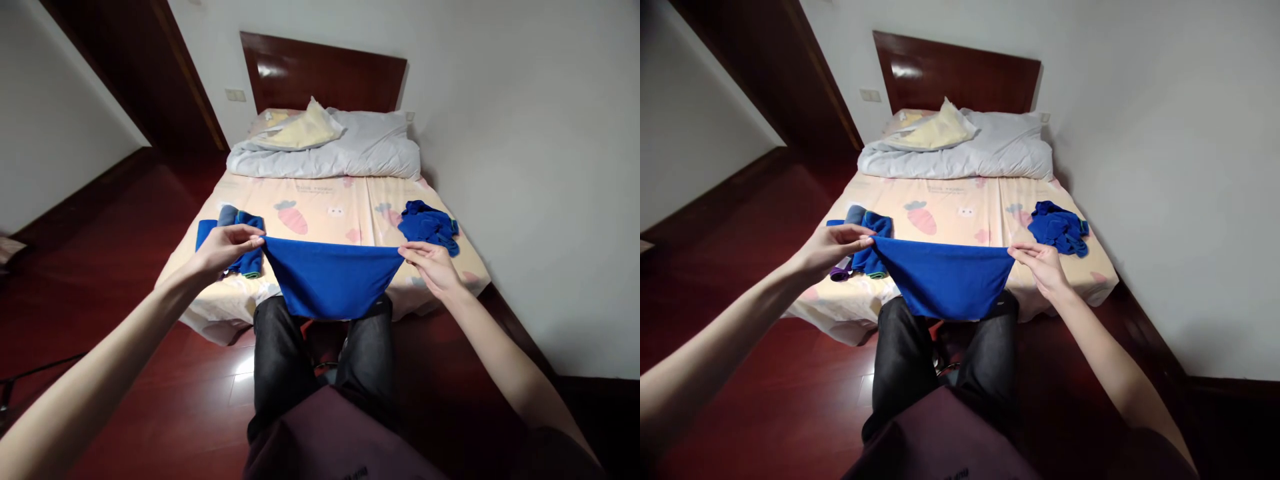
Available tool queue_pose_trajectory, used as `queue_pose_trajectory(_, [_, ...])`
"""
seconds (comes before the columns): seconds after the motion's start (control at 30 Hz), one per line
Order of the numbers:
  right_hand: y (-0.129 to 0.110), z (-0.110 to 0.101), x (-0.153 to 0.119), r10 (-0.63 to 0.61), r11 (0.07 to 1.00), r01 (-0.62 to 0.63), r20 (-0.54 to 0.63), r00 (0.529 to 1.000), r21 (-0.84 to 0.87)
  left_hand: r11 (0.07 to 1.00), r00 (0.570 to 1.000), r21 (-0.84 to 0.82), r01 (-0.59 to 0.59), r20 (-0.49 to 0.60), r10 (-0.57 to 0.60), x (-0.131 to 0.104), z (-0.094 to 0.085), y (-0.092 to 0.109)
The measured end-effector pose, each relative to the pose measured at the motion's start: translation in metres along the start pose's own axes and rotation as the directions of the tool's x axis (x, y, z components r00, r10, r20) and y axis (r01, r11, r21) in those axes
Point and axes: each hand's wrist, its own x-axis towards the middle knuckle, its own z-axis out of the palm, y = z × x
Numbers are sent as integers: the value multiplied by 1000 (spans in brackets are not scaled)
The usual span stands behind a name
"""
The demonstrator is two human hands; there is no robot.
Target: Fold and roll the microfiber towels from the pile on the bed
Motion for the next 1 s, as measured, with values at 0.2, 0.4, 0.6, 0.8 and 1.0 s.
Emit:
queue_pose_trajectory(0.2, [28, 29, 89, 80, 996, -81, 23, 997, 31, 992, 994, -65, 107, -1, -108, 69, 35, -26])
queue_pose_trajectory(0.4, [38, 59, 169, -114, 993, 113, -88, 990, -21, 980, 984, -183, -78, -170, 46, 155, 50, -32])
queue_pose_trajectory(0.6, [65, 55, 172, -379, 925, 379, -90, 921, -17, 934, 902, 67, -351, -242, 356, 142, 40, -53])
queue_pose_trajectory(0.8, [160, 38, 115, -184, 963, 199, 96, 978, -180, 979, 969, 161, -125, -194, 156, 62, 72, -145])
queue_pose_trajectory(1.0, [261, 32, 54, 301, 916, -225, 197, 933, -331, 946, 946, 40, 321, -54, -319, -8, 124, -232])
